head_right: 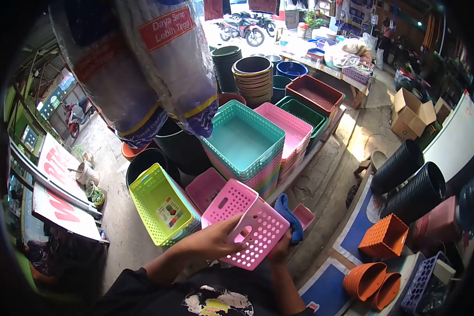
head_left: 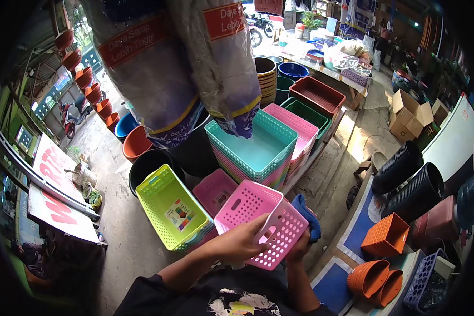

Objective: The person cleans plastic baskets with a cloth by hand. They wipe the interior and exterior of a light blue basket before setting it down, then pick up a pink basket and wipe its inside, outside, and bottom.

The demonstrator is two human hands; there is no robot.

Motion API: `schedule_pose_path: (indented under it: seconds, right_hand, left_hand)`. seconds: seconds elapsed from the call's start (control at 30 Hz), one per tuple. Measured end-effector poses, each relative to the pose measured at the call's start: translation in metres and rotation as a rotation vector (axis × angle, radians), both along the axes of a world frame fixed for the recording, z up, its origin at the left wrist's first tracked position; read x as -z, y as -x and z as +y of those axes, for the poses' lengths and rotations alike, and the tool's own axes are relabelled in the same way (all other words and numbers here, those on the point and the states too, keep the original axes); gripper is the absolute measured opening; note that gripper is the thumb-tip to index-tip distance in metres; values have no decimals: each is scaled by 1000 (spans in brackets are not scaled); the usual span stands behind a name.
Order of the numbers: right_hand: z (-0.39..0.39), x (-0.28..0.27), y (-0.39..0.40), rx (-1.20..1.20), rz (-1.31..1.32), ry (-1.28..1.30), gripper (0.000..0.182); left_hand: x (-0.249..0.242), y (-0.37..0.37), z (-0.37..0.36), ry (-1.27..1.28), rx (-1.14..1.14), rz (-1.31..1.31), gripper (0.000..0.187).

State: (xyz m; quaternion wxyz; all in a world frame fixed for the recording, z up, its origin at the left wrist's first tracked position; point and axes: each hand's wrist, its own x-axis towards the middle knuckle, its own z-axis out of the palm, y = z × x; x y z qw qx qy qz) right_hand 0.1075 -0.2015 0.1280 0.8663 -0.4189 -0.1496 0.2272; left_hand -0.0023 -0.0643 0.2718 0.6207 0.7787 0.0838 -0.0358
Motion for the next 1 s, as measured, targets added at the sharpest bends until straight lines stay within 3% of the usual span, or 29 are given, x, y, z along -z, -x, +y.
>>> schedule_pose_path:
  seconds: [0.07, 0.1, 0.13, 0.23, 0.3, 0.37, 0.43, 0.5, 0.57, 1.0]
  right_hand:
    - [4, 18, -1, 263, -198, 186, 44]
    - [9, 40, -3, 268, -194, 185, 44]
    - [14, 59, -3, 231, -130, 280, 38]
    - [23, 88, 4, 180, -88, 586, 32]
    - [30, 93, 11, 257, -171, 504, 36]
    - [28, 92, 20, 210, -231, 633, 39]
    - [30, 106, 26, 141, -205, 597, 41]
    - [36, 95, 37, 63, -415, 524, 50]
    - [44, 97, 43, 0, -466, 477, 52]
    - [77, 128, 47, -304, -626, 475, 64]
  left_hand:
    - [3, -7, 1, -148, 0, 67, 65]
    - [8, -11, 2, -293, 2, 136, 64]
    - [26, -12, 5, -337, -20, 9, 61]
    - [72, -20, 15, -533, -68, 61, 58]
    - [92, -21, 21, -625, -91, 111, 60]
    - [116, -19, 29, -711, -121, 171, 61]
    - [136, -17, 39, -833, -205, 285, 64]
    - [144, -17, 44, -873, -200, 307, 66]
    - [149, -19, 48, -939, -223, 340, 67]
    - [194, -15, 64, -1045, -334, 195, 56]
